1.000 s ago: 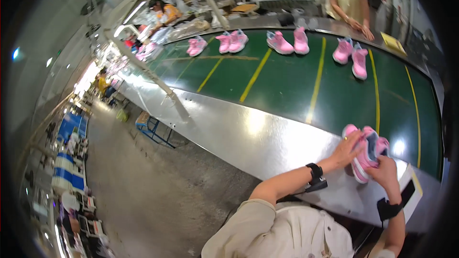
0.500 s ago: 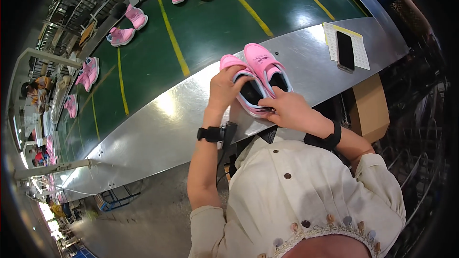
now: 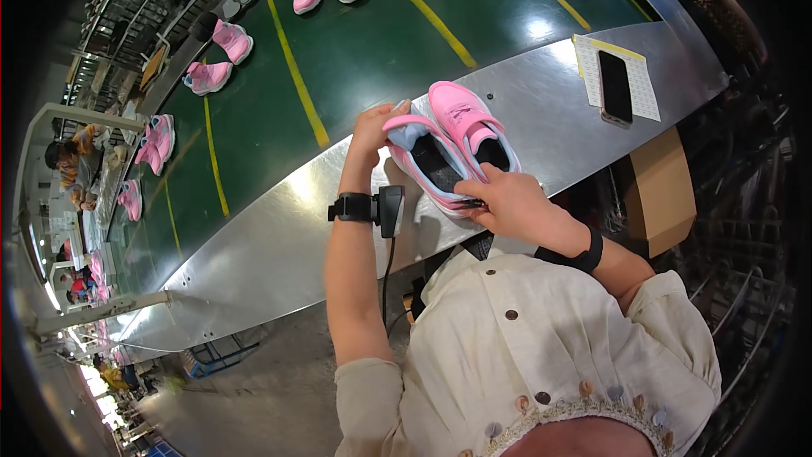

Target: Trimming excess threads from pink shoes and placing them onto a conveyor belt.

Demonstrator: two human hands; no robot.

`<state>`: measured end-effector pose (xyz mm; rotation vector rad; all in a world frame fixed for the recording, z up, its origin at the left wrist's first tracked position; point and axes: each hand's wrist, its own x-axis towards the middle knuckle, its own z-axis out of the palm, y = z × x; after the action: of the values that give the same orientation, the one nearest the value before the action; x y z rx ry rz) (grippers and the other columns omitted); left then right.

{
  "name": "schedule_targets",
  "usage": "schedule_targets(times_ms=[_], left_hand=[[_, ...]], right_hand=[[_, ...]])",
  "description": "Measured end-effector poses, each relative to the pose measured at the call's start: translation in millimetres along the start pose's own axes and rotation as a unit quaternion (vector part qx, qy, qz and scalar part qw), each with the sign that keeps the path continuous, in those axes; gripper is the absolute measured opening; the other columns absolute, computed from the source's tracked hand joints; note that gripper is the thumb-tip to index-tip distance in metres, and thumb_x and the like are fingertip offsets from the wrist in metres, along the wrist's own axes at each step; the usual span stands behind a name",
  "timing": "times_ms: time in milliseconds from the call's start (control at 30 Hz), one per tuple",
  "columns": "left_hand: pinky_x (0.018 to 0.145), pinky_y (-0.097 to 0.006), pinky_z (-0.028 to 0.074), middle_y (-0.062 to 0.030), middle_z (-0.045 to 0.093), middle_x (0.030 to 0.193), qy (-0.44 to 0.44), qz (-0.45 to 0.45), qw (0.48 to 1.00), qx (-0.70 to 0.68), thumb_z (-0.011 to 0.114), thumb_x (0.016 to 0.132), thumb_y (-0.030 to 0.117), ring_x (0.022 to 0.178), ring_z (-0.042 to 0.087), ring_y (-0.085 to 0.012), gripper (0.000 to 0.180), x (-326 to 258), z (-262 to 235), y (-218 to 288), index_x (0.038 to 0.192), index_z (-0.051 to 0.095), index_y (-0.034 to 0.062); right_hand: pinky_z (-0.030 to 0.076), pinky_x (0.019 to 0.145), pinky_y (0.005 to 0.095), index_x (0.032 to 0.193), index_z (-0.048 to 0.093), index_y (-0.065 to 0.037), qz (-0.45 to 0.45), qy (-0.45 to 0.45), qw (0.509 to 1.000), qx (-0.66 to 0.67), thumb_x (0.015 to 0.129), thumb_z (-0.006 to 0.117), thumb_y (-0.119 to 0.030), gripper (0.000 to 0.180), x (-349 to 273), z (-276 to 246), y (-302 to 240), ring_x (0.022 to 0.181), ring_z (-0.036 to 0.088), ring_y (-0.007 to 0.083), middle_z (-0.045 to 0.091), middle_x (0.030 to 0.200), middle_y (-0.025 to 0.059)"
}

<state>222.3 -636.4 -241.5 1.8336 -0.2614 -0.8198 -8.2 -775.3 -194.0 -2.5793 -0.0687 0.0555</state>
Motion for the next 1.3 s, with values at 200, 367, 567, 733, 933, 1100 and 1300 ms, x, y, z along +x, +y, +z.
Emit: schedule_targets(times_ms=[200,367,567,733,933,1100,1300], left_hand=[[0.062,-0.022,0.045,-0.0021,0.064,0.077,0.063,0.115,0.987,-0.097,0.066,0.085,0.029,0.065,0.058,-0.0080,0.027,-21.8,11.9,-4.7,0.089,0.067,0.0022],[0.067,-0.025,0.050,-0.0083,0.067,0.081,0.111,0.176,0.956,-0.207,0.062,0.088,0.026,0.069,0.062,-0.0141,0.027,-55.0,1.3,3.3,0.096,0.063,0.0007],[0.076,-0.034,0.053,-0.0139,0.064,0.088,0.116,0.239,0.888,-0.376,0.058,0.087,0.046,0.085,0.063,-0.0229,0.049,-80.5,24.0,25.0,0.107,0.048,0.0014],[0.086,-0.036,0.049,-0.0101,0.058,0.101,0.053,0.305,0.874,-0.374,0.062,0.075,0.062,0.099,0.058,-0.0225,0.073,-101.7,44.7,27.9,0.117,0.042,0.0053],[0.090,-0.035,0.048,-0.0066,0.055,0.105,-0.002,0.281,0.880,-0.381,0.060,0.079,0.060,0.104,0.055,-0.0198,0.070,-109.7,63.2,36.9,0.122,0.040,0.0089],[0.087,-0.034,0.050,-0.0054,0.056,0.104,-0.014,0.236,0.880,-0.411,0.057,0.082,0.058,0.102,0.056,-0.0180,0.063,-104.0,65.5,34.5,0.119,0.042,0.0095],[0.080,-0.033,0.053,-0.0074,0.059,0.099,0.011,0.205,0.900,-0.385,0.059,0.081,0.059,0.092,0.060,-0.0197,0.063,-103.9,70.4,44.2,0.116,0.042,0.0095]], right_hand=[[0.050,0.065,0.0402,0.117,0.056,-0.021,0.001,-0.031,0.998,0.059,0.077,0.068,-0.031,0.043,-1.9,-7.0,6.9,0.077,0.062,0.0335,0.054,0.098,0.0163],[0.048,0.072,0.0373,0.115,0.055,-0.008,-0.025,0.158,0.966,0.204,0.084,0.062,-0.035,0.041,-4.9,-47.1,10.4,0.084,0.060,0.0298,0.055,0.101,0.0148],[0.046,0.067,0.0296,0.107,0.054,-0.003,-0.050,0.284,0.917,0.275,0.088,0.059,-0.018,0.025,7.1,-39.8,19.2,0.075,0.057,0.0220,0.058,0.088,0.0106],[0.045,0.060,0.0256,0.099,0.061,-0.003,-0.090,0.266,0.918,0.281,0.079,0.070,-0.014,0.025,10.9,-50.4,2.4,0.070,0.056,0.0160,0.057,0.087,0.0070],[0.045,0.057,0.0259,0.092,0.066,-0.005,-0.161,0.290,0.903,0.271,0.071,0.076,-0.016,0.026,17.4,-52.8,4.7,0.068,0.056,0.0144,0.058,0.087,0.0048],[0.045,0.058,0.0277,0.092,0.067,-0.006,-0.218,0.283,0.900,0.252,0.070,0.076,-0.018,0.026,22.1,-56.4,5.4,0.070,0.059,0.0164,0.060,0.088,0.0036],[0.046,0.061,0.0280,0.089,0.067,-0.006,-0.182,0.263,0.917,0.238,0.071,0.075,-0.018,0.023,17.6,-52.0,9.7,0.070,0.059,0.0182,0.061,0.083,0.0038]])
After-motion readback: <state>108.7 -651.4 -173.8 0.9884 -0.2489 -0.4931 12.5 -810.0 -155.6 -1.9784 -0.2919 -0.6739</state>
